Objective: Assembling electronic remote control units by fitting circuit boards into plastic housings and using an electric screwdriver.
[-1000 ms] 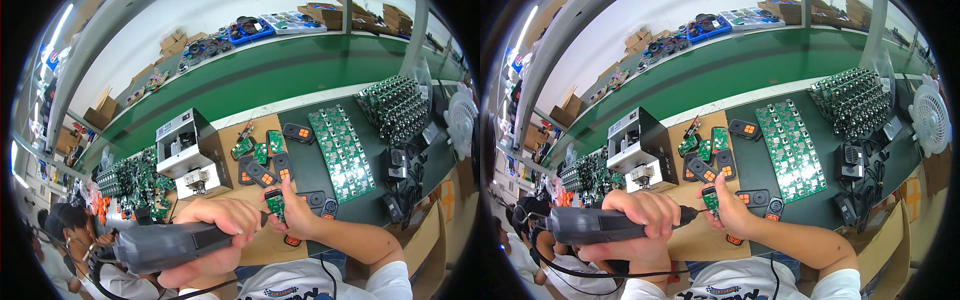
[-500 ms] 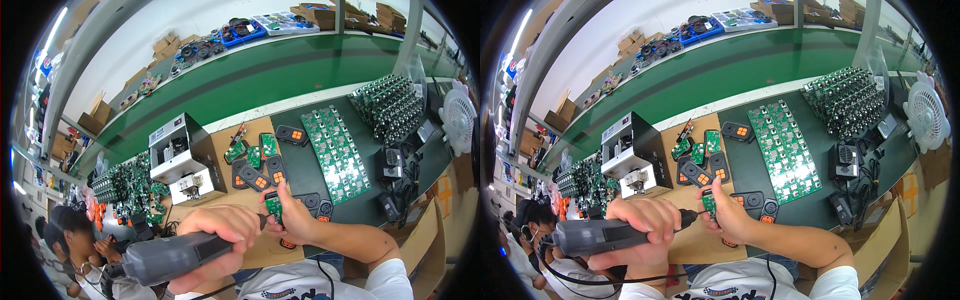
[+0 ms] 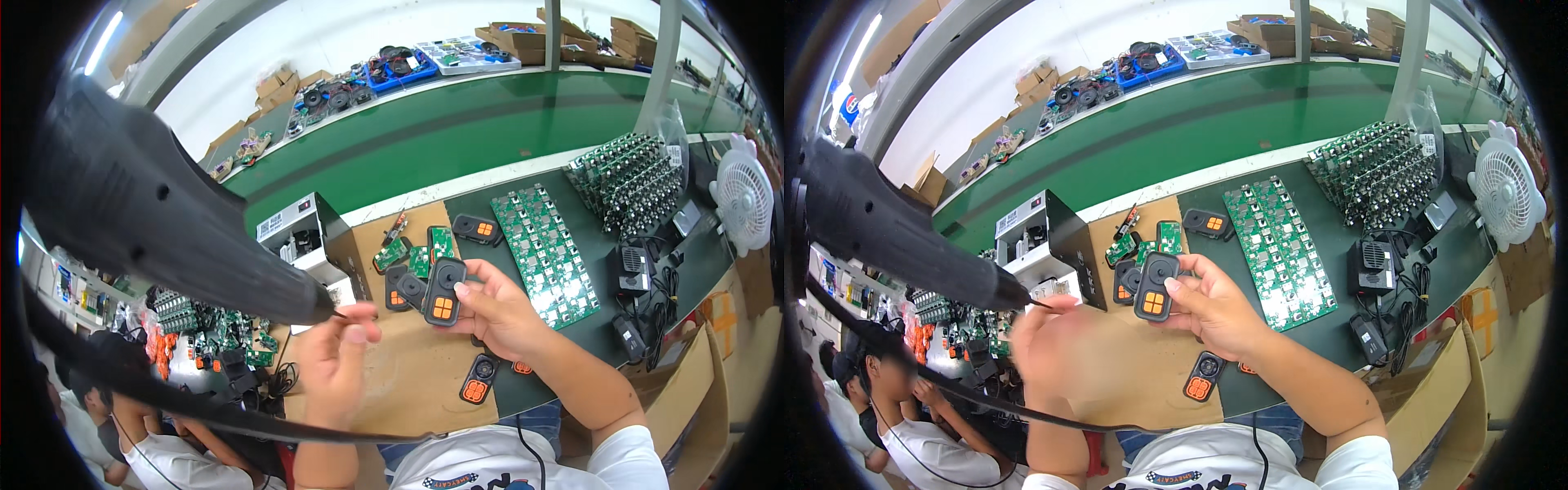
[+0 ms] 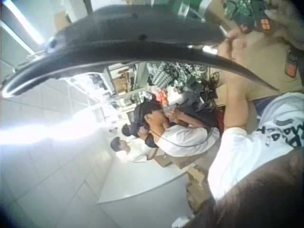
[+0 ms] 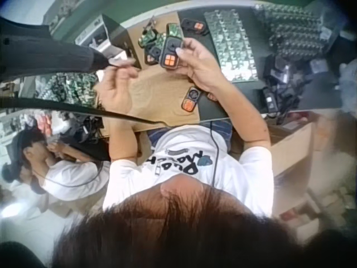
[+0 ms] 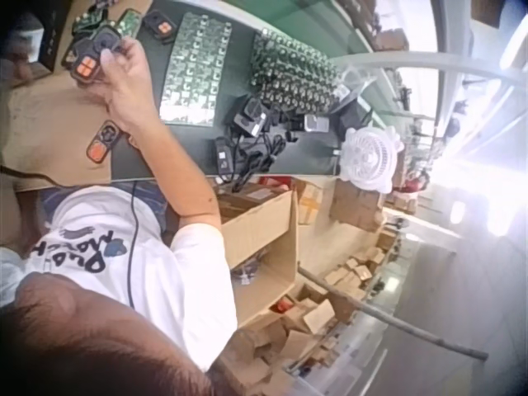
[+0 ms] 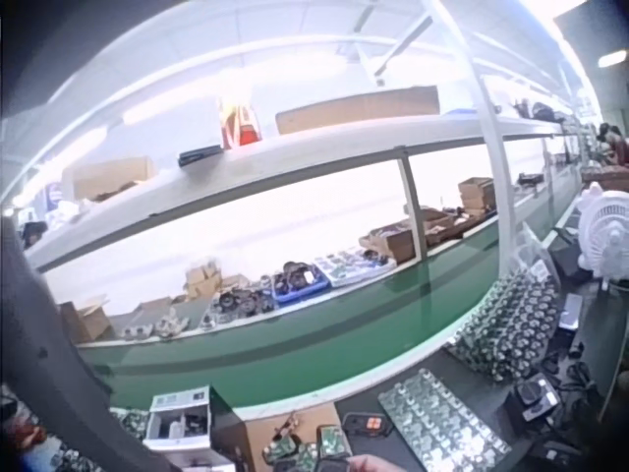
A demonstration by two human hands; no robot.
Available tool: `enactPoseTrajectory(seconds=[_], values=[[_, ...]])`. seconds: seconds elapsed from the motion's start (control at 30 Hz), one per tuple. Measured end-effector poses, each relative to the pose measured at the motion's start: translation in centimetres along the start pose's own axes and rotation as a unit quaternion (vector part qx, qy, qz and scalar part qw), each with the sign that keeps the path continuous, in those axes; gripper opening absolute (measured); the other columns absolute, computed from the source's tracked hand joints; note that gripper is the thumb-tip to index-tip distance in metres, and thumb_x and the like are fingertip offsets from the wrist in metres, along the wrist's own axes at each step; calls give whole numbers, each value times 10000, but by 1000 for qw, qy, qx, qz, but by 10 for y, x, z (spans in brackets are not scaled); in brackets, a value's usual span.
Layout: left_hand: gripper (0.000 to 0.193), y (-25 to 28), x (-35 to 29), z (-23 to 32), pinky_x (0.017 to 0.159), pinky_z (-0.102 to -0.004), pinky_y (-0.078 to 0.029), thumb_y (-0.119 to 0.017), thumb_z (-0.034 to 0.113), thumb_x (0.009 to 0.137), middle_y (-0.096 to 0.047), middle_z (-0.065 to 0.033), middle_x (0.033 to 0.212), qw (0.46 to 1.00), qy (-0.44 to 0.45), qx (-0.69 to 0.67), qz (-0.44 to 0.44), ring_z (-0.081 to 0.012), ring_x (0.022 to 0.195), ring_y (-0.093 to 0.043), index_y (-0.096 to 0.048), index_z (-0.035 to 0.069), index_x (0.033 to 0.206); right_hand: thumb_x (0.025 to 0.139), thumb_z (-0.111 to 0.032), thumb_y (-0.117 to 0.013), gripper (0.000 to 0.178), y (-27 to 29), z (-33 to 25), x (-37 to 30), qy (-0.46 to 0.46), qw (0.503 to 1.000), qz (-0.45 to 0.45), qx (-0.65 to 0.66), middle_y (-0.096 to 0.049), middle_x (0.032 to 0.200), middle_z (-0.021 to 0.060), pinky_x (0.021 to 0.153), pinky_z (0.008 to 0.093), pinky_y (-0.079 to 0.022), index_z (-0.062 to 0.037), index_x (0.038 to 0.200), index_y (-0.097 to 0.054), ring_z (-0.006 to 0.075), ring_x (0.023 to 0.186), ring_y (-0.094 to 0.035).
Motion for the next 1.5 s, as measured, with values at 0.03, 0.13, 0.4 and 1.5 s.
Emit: enactPoseTrajectory(seconds=[0.03,0.13,0.4,1.5], values=[[168,2,-12,-29,565,-265,-457,-619,137,853,-647,-68,732,993,47,97,-37,-112,628,-585,-640,-17,918,957,-113,-524,325,-1,-3,-1,5,1000,-2,-1,-598,1110,137,879,408,-536,-43,1237,-375,226,995,-633],[112,0,-56,-49,523,-295,-449,-678,115,805,-605,-79,611,959,-9,282,-30,-164,552,-584,-654,19,753,947,-116,-549,323,4,-11,-1,31,999,11,-13,-623,1067,124,835,380,-549,-44,1210,-377,221,964,-646],[106,28,-92,-34,484,-336,-427,-731,76,716,-571,-80,592,921,-151,358,-40,-234,500,-546,-627,57,727,857,-139,-679,346,35,-26,19,124,934,153,-297,-629,972,106,724,292,-524,-17,1121,-492,170,812,-633],[152,-51,-4,20,753,-344,-493,-698,106,781,-623,-96,947,936,-251,150,-197,-261,866,-621,-663,69,925,931,-158,-533,542,-16,6,-5,-87,987,-121,57,-551,1035,51,693,263,-459,-94,1430,-330,123,804,-538]])
Point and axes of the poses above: each hand's wrist, its own x-axis towards the middle knuckle, its own y-axis out of the back of the hand, z = x × y, the point moved 10 cm from there along x, towards the middle knuckle
